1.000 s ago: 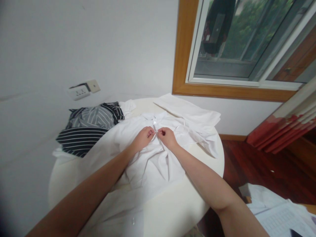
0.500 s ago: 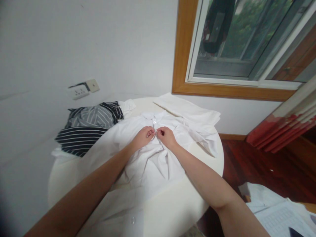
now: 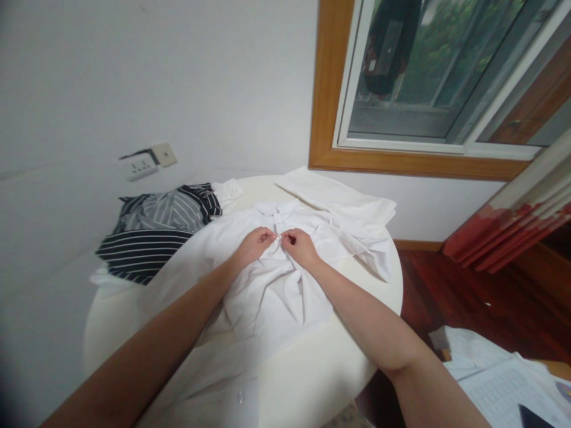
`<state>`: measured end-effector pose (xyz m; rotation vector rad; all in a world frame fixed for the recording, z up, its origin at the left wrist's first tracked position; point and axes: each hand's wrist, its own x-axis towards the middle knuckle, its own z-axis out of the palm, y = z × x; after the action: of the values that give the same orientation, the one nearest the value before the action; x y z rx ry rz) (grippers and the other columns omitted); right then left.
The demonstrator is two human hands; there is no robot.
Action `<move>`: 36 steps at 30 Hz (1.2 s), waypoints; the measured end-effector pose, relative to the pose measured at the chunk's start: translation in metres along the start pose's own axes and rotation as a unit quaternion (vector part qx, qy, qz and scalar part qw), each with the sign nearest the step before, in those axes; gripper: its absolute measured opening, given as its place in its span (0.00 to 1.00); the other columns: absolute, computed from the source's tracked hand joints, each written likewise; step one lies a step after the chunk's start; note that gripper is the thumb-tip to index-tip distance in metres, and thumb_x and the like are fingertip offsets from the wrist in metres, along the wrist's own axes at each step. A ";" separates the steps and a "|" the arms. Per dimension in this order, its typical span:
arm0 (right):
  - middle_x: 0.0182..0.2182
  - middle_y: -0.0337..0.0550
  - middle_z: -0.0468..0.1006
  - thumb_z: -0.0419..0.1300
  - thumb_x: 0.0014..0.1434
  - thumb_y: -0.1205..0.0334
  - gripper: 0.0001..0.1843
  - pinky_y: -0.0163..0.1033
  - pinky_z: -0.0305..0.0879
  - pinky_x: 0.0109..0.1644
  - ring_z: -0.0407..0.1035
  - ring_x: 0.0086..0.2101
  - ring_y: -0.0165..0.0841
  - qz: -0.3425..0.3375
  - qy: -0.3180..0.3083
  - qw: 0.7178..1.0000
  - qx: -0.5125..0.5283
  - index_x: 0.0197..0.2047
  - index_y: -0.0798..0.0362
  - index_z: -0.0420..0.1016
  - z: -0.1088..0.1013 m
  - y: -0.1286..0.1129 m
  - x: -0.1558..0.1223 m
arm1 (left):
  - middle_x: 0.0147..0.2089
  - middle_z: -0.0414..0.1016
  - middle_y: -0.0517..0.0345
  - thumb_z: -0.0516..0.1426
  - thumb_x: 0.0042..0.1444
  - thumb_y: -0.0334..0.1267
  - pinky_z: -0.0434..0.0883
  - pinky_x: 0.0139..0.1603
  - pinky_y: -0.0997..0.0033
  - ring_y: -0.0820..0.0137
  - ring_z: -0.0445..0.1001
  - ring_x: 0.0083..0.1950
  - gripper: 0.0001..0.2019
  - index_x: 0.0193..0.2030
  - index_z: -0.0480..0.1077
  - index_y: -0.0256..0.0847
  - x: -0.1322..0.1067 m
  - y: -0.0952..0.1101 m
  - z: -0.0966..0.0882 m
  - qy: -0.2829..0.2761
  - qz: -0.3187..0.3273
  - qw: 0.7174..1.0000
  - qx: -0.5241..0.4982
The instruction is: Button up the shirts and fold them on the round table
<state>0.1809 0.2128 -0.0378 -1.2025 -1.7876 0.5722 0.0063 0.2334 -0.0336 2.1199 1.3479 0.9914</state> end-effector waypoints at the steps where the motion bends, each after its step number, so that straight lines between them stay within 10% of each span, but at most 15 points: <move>1: 0.29 0.40 0.76 0.56 0.53 0.67 0.10 0.33 0.63 0.36 0.67 0.29 0.29 0.004 -0.004 1.000 0.004 0.35 0.54 0.79 0.000 0.000 0.000 | 0.31 0.74 0.57 0.53 0.56 0.40 0.68 0.36 0.71 0.70 0.71 0.33 0.09 0.30 0.71 0.40 0.000 0.000 0.000 0.002 0.011 1.000 0.013; 36: 0.27 0.37 0.75 0.60 0.50 0.68 0.05 0.32 0.61 0.33 0.66 0.27 0.27 0.049 -0.049 0.997 -0.027 0.33 0.54 0.75 0.005 0.001 0.005 | 0.29 0.72 0.55 0.50 0.59 0.39 0.68 0.42 0.69 0.67 0.71 0.37 0.14 0.29 0.74 0.40 -0.004 0.002 0.002 -0.007 0.055 0.995 0.078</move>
<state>0.1762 0.2185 -0.0386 -1.3239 -1.8449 0.6528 0.0074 0.2286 -0.0348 2.3339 1.3542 0.9388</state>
